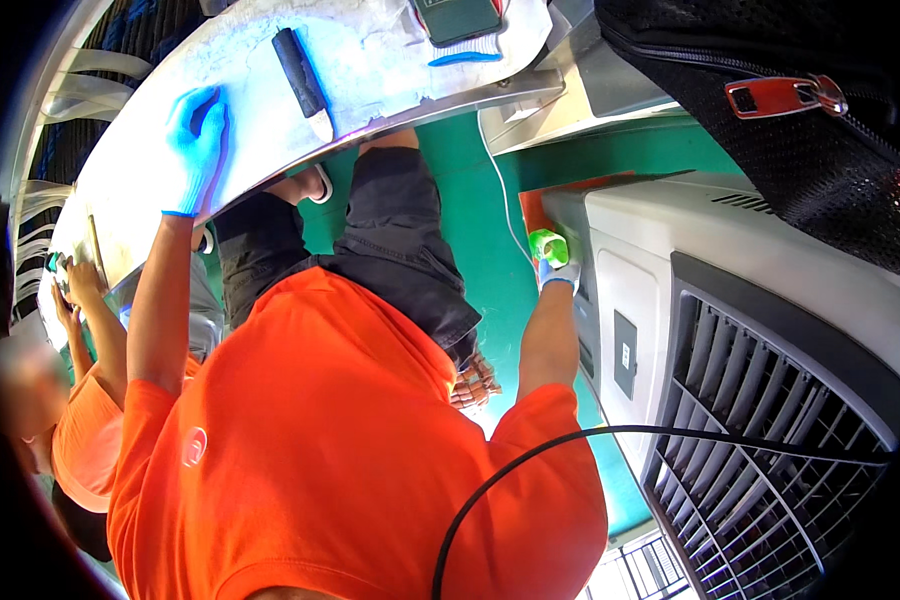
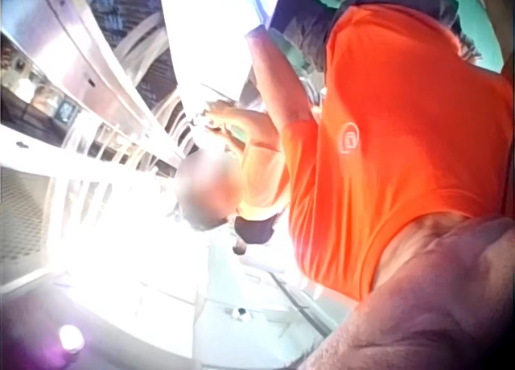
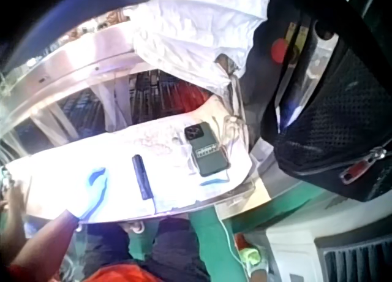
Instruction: The person assembles a sneaker by hand in a factory setting. They pick up a shoe upper and a sole, align them, and press them together. The person then uses a handheld tool to apply pressure to the sole and inspects the shoe by turning it over and checking the seams.
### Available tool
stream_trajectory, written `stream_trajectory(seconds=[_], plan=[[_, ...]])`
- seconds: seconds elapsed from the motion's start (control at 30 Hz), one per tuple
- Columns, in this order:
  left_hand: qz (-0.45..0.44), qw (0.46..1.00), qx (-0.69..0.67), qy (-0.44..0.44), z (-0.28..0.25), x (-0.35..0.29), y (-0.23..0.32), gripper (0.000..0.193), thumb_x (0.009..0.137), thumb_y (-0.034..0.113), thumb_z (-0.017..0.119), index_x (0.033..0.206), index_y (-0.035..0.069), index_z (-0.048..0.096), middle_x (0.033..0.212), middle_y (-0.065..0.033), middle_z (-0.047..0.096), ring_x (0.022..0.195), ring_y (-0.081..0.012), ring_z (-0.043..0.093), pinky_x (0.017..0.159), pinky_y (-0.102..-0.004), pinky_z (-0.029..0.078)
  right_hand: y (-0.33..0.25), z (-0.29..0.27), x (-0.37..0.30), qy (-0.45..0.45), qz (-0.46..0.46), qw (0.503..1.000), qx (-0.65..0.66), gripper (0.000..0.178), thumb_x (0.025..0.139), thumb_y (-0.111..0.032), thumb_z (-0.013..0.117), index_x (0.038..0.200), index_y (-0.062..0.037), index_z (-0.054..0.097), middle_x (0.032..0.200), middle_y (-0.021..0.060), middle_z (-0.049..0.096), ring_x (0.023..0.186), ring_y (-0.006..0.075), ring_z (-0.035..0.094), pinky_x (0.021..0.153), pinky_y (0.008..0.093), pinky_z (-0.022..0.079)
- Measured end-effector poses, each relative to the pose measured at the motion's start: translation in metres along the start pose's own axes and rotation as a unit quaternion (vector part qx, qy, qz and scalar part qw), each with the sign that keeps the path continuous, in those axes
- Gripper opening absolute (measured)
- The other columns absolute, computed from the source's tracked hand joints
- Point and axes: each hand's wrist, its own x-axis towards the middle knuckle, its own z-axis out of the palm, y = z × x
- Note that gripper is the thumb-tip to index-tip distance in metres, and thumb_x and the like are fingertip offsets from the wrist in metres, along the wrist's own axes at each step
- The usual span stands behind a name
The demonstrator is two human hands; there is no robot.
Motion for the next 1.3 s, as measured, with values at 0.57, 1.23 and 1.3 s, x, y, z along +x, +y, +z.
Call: stream_trajectory(seconds=[0.57, 1.23, 1.3], plan=[[-0.004, 0.998, -0.066, 0.003, 0.002, -0.002, -0.013, 0.026, 0.105, 0.007, 0.073, 0.129, -0.004, 0.074, 0.129, -0.0162, 0.073, 0.118, -0.025, 0.075, 0.105, -0.0349, 0.058, 0.015, 0.013, 0.039, 0.036, 0.029, 0.994, -0.097, 0.065, 0.091, -0.049, 0.084, 0.136, -0.0027, 0.075, 0.133, 0.0294, 0.075, 0.123, 0.0468, 0.073, 0.106, 0.0506, 0.059], [-0.03, 0.996, -0.086, 0.0, 0.002, -0.002, -0.009, 0.026, 0.104, 0.007, 0.074, 0.128, -0.004, 0.074, 0.13, -0.0157, 0.072, 0.117, -0.0245, 0.075, 0.104, -0.0354, 0.059, 0.001, -0.016, -0.007, 0.053, -0.006, 0.999, 0.003, 0.06, 0.089, -0.034, 0.089, 0.133, 0.0018, 0.071, 0.119, 0.021, 0.08, 0.109, 0.0394, 0.078, 0.096, 0.0475, 0.063], [-0.027, 0.996, -0.084, 0.007, 0.003, -0.001, -0.01, 0.026, 0.104, 0.008, 0.075, 0.127, -0.004, 0.073, 0.128, -0.0159, 0.072, 0.114, -0.0247, 0.075, 0.102, -0.0361, 0.059, -0.009, -0.024, -0.002, 0.114, 0.231, 0.834, 0.488, 0.048, 0.095, -0.028, 0.082, 0.127, 0.0056, 0.07, 0.106, 0.019, 0.078, 0.091, 0.0357, 0.076, 0.081, 0.0441, 0.063]])
